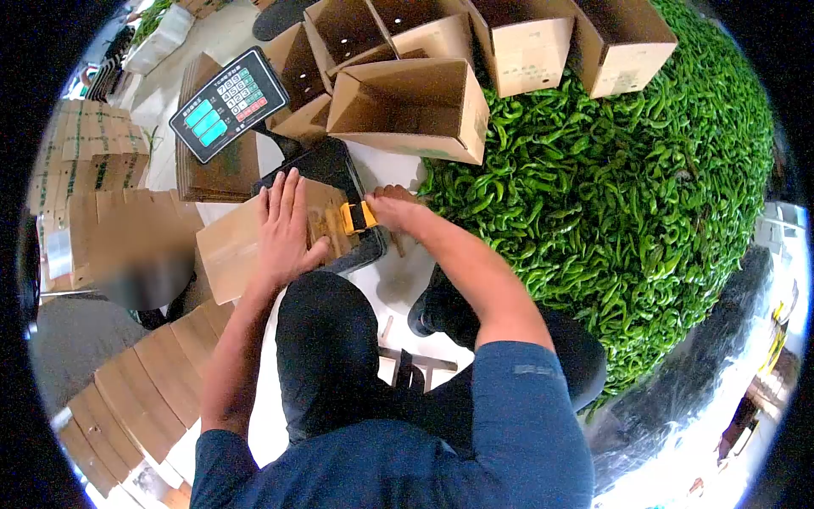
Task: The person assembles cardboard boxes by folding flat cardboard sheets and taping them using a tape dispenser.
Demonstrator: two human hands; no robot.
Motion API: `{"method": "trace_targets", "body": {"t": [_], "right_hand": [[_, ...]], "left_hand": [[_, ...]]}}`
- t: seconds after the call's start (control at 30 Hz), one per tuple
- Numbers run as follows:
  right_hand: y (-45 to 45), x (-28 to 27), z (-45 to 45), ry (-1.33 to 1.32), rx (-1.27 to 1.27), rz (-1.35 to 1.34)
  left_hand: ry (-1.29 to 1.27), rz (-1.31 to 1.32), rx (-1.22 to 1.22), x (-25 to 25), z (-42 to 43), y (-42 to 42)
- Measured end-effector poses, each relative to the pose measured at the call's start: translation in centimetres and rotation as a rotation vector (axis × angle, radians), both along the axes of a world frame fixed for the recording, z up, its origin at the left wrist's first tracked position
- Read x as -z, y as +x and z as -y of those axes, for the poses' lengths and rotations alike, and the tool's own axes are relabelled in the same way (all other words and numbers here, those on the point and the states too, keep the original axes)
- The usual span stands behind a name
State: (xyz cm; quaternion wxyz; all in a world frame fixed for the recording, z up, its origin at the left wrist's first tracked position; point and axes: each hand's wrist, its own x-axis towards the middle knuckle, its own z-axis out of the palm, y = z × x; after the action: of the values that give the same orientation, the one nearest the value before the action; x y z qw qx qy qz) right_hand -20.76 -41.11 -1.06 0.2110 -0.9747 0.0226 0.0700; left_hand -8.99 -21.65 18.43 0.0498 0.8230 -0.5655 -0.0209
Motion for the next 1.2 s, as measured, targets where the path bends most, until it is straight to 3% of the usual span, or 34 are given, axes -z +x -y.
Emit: {"method": "trace_targets", "body": {"t": [0.1, 0.13, 0.17, 0.23, 0.43, 0.57, 0.6, 0.7, 0.9, 1.0, 1.1, 1.17, 1.2], "right_hand": [[1.7, -6.0, -0.3, -0.139, -0.095, -0.166], [3.9, -7.3, -2.1, -0.305, -0.109, -0.292], [5.4, -10.3, -3.6, -0.503, -0.326, -0.393], [8.2, -9.6, -6.0, -0.59, -0.298, -0.463], [6.8, -9.2, -4.5, -0.453, -0.215, -0.404], [8.4, -7.6, -6.6, -0.647, -0.178, -0.32], [8.7, -7.3, -6.7, -0.544, -0.089, -0.346], [8.1, -9.0, -6.2, -0.514, -0.134, -0.41], [8.0, -8.6, -6.6, -0.642, -0.126, -0.35], [8.4, -5.7, -7.1, -0.731, -0.105, -0.28], [7.6, 2.1, -7.5, -0.593, -0.243, -0.244], [4.7, -2.8, -7.9, -0.542, -0.214, -0.461], [4.1, -2.6, -7.7, -0.475, -0.163, -0.446]], "left_hand": [[-0.008, 0.005, 0.003, 0.3, 0.0, 0.0], [-0.001, -0.001, -0.001, 0.3, -0.1, 0.0], [0.004, -0.004, -0.002, 0.3, -0.1, 0.0], [0.016, -0.01, 0.002, 0.0, -0.1, 0.2], [-0.11, -0.034, 0.006, 0.9, -0.5, 0.6], [-0.147, -0.068, 0.045, 0.6, -0.7, 0.8], [-0.152, -0.076, 0.053, 0.8, -0.8, 0.9], [-0.231, -0.094, 0.081, 2.0, -0.9, 1.5], [-0.228, -0.121, 0.092, 2.2, -0.9, 2.0], [-0.258, -0.125, 0.113, 2.7, -1.0, 2.2], [-0.216, -0.146, 0.078, 2.8, -1.1, 2.3], [-0.206, -0.187, 0.053, 3.1, -0.9, 2.5], [-0.233, -0.188, 0.078, 2.8, -0.9, 2.6]]}}
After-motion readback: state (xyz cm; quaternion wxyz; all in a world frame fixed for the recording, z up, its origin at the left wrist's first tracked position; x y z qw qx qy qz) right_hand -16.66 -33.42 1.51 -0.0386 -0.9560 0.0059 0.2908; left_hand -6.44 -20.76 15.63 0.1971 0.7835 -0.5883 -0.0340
